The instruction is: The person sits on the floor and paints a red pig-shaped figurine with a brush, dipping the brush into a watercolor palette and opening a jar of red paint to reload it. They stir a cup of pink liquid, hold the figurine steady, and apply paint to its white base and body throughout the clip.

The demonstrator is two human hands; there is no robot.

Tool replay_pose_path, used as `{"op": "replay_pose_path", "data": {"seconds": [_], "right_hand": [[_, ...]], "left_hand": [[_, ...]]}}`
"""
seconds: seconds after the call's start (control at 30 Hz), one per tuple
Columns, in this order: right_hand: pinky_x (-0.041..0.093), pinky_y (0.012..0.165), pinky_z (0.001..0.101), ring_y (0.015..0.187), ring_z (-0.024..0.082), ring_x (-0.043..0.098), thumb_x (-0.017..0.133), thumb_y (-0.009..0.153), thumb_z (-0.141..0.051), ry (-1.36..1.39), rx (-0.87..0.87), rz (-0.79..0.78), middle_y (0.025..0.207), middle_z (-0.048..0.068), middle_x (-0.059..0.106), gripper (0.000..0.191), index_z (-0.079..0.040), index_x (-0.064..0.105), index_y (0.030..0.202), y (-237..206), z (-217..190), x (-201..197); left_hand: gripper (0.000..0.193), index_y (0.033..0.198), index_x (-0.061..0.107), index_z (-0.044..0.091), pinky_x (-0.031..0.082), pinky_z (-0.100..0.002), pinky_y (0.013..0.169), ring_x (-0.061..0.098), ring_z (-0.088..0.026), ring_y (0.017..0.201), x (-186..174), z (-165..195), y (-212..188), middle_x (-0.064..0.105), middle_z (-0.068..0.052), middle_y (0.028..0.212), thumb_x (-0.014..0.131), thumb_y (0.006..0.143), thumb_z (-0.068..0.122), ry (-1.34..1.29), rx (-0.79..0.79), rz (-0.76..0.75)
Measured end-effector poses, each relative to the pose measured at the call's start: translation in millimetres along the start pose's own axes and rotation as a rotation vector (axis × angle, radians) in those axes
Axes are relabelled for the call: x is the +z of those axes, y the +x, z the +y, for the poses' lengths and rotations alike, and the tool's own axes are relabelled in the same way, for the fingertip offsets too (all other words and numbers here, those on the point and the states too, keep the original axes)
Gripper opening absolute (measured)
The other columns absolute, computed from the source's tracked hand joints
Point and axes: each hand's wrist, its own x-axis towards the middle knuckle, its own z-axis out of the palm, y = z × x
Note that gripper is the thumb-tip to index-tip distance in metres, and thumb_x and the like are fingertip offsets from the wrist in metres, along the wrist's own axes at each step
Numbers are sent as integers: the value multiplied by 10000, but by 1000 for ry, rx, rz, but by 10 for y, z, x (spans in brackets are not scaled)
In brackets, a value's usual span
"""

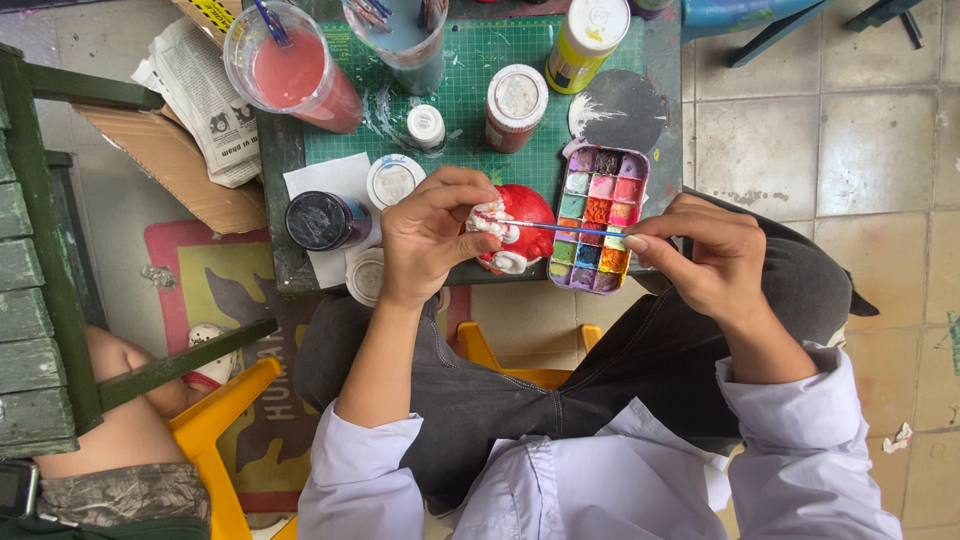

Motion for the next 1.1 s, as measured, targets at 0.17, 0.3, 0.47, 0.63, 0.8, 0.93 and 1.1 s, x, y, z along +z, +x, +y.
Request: {"op": "replay_pose_path", "data": {"seconds": [0.17,0.3,0.47,0.63,0.8,0.93,1.1], "right_hand": [[384,560,222,630,81,534,815,897,-53,-75,-42,-11,788,74,709,107,10,774,973,-1,-16,0],[368,580,246,650,90,506,820,878,-61,-73,10,-24,764,62,700,123,7,780,973,6,-28,-18],[389,606,246,675,78,527,809,895,-63,-21,12,-46,794,64,696,129,2,774,1001,6,-29,-33],[327,545,236,623,97,490,815,860,-13,-100,53,9,753,84,677,110,31,771,951,-24,1,-133],[402,602,210,649,92,558,765,934,2,194,-21,40,777,101,675,85,56,722,985,-38,100,-294],[400,627,216,675,92,545,742,964,7,201,-2,3,800,114,682,68,67,725,992,-113,166,-242],[399,620,222,692,82,548,735,949,3,197,60,-54,830,103,694,68,52,735,996,-137,174,-172]], "left_hand": [[365,1191,710,-6,582,-343,1034,637,-183,1186,22,29,0,635,-122,1259,843,853,-40,29,21,-28],[271,1126,711,-2,568,-311,957,637,-164,1108,35,66,0,648,-117,1212,825,885,-49,60,30,-66],[201,1088,706,-4,575,-308,908,651,-158,1025,74,60,-31,651,-107,1164,790,913,-58,120,58,-54],[180,1094,702,-2,572,-303,908,655,-164,1004,4,87,0,657,-118,1157,775,936,-50,121,114,-8],[236,1130,704,-2,580,-293,904,673,-163,996,-119,201,4,667,-124,1136,815,924,-33,159,152,67],[375,1177,696,-13,598,-331,960,664,-190,1108,-12,134,-4,657,-130,1211,861,841,-9,101,84,-29],[387,1179,713,-18,609,-327,941,674,-189,1110,23,113,0,679,-139,1228,868,824,-22,127,67,-54]]}}
